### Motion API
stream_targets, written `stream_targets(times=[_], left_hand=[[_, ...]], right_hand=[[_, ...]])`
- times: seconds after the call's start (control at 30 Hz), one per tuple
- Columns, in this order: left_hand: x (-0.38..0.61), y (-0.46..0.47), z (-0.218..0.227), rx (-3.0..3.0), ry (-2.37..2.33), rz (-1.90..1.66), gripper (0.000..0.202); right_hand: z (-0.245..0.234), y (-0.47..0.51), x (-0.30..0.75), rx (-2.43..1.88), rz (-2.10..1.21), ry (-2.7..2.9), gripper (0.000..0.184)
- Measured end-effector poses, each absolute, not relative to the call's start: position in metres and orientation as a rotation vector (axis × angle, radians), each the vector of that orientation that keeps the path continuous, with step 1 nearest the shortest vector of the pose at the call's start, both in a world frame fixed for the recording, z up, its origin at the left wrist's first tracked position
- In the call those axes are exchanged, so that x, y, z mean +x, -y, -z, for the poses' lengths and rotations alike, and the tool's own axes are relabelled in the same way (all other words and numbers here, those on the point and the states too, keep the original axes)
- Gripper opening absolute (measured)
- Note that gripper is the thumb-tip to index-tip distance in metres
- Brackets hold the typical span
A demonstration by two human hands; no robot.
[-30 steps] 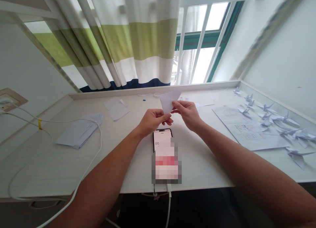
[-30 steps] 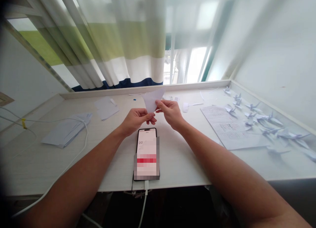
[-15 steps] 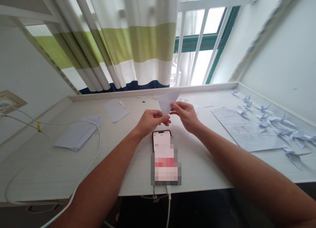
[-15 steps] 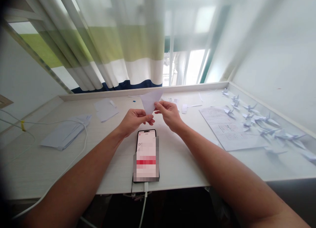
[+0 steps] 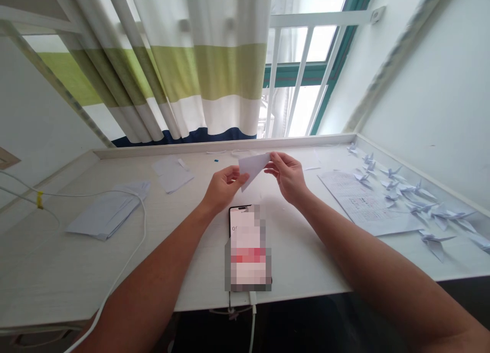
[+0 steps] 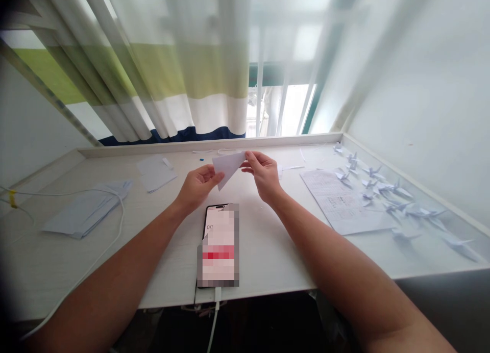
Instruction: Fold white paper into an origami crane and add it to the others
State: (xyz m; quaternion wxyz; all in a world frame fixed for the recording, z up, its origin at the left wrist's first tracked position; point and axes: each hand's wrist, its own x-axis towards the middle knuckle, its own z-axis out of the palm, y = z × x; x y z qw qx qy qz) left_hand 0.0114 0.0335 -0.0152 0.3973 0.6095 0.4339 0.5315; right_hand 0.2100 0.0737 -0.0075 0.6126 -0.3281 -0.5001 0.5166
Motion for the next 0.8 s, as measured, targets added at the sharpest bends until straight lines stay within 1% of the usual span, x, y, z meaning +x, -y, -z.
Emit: stream_targets(times=[0.13,0.2,0.27,0.37,0.53,0.6,0.8], left_hand=[[0.011,-0.034,0.017,1.526,-1.074,-1.430,0.037],[0.011,-0.032,0.015,1.581,-1.131,-1.430,0.034],[0.011,-0.028,0.012,1.661,-1.173,-1.421,0.031],[0.012,-0.023,0.006,1.779,-1.215,-1.437,0.025],[0.014,-0.020,0.001,1.827,-1.239,-1.466,0.023],[0.014,-0.021,0.002,1.816,-1.236,-1.474,0.025],[0.012,-0.028,0.009,1.706,-1.196,-1.491,0.042]], right_hand=[[0.003,-0.069,0.209,-0.737,-1.139,1.224,0.030],[0.001,-0.068,0.210,-0.739,-1.119,1.280,0.033],[0.001,-0.067,0.209,-0.737,-1.186,1.327,0.036],[0.005,-0.066,0.207,-0.726,-1.307,1.298,0.033],[0.006,-0.067,0.206,-0.706,-1.327,1.217,0.028],[0.005,-0.067,0.206,-0.697,-1.330,1.230,0.028],[0.009,-0.070,0.207,-0.667,-1.351,1.253,0.026]])
